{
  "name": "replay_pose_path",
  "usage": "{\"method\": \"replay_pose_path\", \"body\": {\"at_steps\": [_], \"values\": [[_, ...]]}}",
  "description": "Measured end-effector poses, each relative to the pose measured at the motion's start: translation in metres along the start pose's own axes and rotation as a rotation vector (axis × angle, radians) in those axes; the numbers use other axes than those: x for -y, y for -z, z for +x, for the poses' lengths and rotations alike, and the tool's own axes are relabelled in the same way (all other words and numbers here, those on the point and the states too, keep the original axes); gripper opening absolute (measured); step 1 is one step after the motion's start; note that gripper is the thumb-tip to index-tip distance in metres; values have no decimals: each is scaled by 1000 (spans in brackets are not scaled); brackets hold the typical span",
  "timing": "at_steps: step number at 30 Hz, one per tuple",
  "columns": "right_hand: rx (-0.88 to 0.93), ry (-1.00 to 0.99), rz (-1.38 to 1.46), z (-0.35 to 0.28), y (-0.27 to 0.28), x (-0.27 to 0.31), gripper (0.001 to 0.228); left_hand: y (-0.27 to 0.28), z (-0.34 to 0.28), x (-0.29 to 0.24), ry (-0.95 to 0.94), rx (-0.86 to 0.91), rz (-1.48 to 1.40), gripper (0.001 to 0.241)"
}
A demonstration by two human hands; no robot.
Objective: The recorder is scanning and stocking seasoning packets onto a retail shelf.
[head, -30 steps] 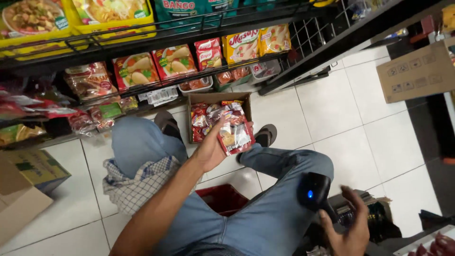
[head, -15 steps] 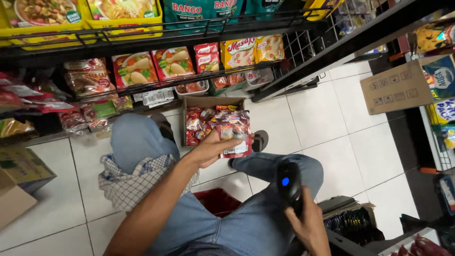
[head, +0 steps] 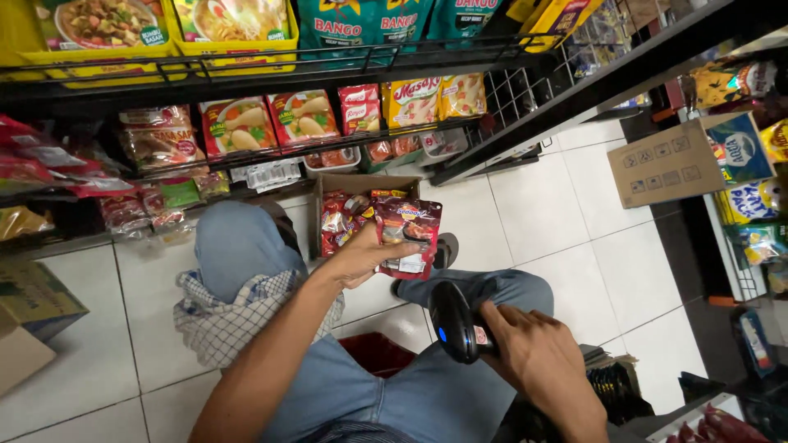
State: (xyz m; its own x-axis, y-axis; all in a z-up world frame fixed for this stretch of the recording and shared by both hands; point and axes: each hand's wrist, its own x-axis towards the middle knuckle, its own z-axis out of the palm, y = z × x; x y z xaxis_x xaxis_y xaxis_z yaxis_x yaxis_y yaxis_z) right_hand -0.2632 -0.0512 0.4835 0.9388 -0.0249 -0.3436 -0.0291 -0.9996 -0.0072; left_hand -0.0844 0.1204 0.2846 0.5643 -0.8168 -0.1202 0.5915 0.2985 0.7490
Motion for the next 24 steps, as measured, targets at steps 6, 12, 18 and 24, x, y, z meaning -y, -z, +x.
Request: {"method": "replay_pose_path", "body": {"at_steps": [6, 12, 18, 24], "values": [[-17, 45, 4, 4, 6, 9, 52, 0, -3, -2, -16, 48, -2, 39], [-5, 9, 46, 2, 10, 17, 45, -1, -4, -1, -7, 11, -28, 46], [-18, 8, 77, 0, 5, 18, 46, 2, -3, 6, -48, 25, -22, 44], [-39, -25, 81, -5, -7, 12, 54, 4, -4, 13, -24, 19, -43, 36]]}}
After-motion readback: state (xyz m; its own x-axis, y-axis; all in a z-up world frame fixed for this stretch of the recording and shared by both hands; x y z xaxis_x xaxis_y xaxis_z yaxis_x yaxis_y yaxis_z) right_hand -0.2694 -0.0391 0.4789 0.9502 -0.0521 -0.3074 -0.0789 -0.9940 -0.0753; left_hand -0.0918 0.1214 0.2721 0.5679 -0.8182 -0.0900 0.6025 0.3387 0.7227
